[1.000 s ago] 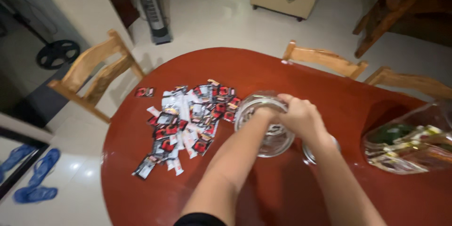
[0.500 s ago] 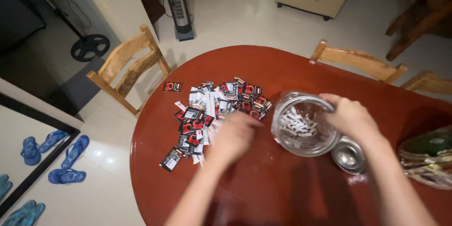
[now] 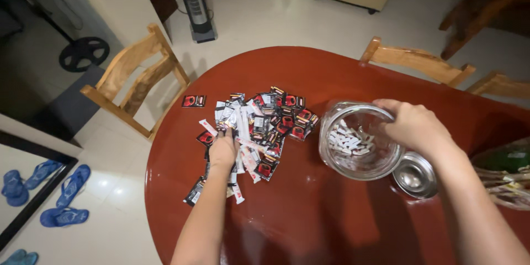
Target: The person opens a glass jar and places small white sachets into it from a pile on the table. They continue to fill the jar with sachets and then close the lid.
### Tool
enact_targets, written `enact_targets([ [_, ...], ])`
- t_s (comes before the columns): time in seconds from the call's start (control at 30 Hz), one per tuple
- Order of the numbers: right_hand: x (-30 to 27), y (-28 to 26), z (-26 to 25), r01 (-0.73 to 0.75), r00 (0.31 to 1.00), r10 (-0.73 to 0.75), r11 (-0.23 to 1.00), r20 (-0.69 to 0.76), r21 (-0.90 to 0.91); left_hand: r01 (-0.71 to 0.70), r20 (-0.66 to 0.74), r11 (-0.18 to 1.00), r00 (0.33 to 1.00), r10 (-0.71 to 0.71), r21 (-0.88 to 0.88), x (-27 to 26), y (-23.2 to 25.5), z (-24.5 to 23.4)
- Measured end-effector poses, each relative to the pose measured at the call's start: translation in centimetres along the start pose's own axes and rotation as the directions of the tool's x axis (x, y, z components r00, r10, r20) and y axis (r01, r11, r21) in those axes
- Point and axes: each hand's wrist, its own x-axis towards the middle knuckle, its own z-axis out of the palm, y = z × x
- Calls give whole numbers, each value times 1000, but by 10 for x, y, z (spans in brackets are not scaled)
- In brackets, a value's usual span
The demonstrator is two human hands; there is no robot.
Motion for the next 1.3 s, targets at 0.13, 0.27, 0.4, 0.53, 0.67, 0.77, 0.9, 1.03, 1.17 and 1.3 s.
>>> enact_targets([
  [0.13, 12, 8, 6, 49, 999, -50, 998, -22, -42, -176, -221, 949, 968, 118, -262, -26, -13, -31],
  [0.27, 32, 18, 11, 38, 999, -41, 994, -26, -103, -543, -424, 798, 807, 411, -260, -90, -2, -33],
  [0.4, 45, 21, 11, 23, 1000, -25, 992, -18, -122, -680, -150, 709, 733, 663, -188, -165, 41, -9],
  [0.53, 44, 19, 10, -8, 1000, 8, 996, -5, -90, -662, -111, 742, 749, 653, -104, -187, 54, -11],
  [0.67, 43, 18, 8, 21, 999, -24, 993, -28, -112, -216, -194, 951, 965, 174, -221, -115, 42, -13],
  [0.77, 40, 22, 10, 27, 999, -30, 996, -35, -80, -42, -518, 999, 855, 41, 10, -54, 24, 7],
  [0.9, 36, 18, 13, 47, 998, -50, 996, -41, -71, 225, -152, 963, 967, -202, 150, -12, 2, 42],
  [1.03, 31, 20, 9, 33, 998, -36, 997, -42, -64, 236, 10, 971, 972, -237, 29, 4, -16, 71],
  [1.17, 27, 17, 8, 34, 999, -36, 997, -29, -67, 166, -123, 971, 974, -189, -173, -8, -39, 89],
  [1.3, 24, 13, 5, 14, 1000, -16, 998, -24, -58, 258, -33, 954, 964, -265, -150, -22, -18, 91],
])
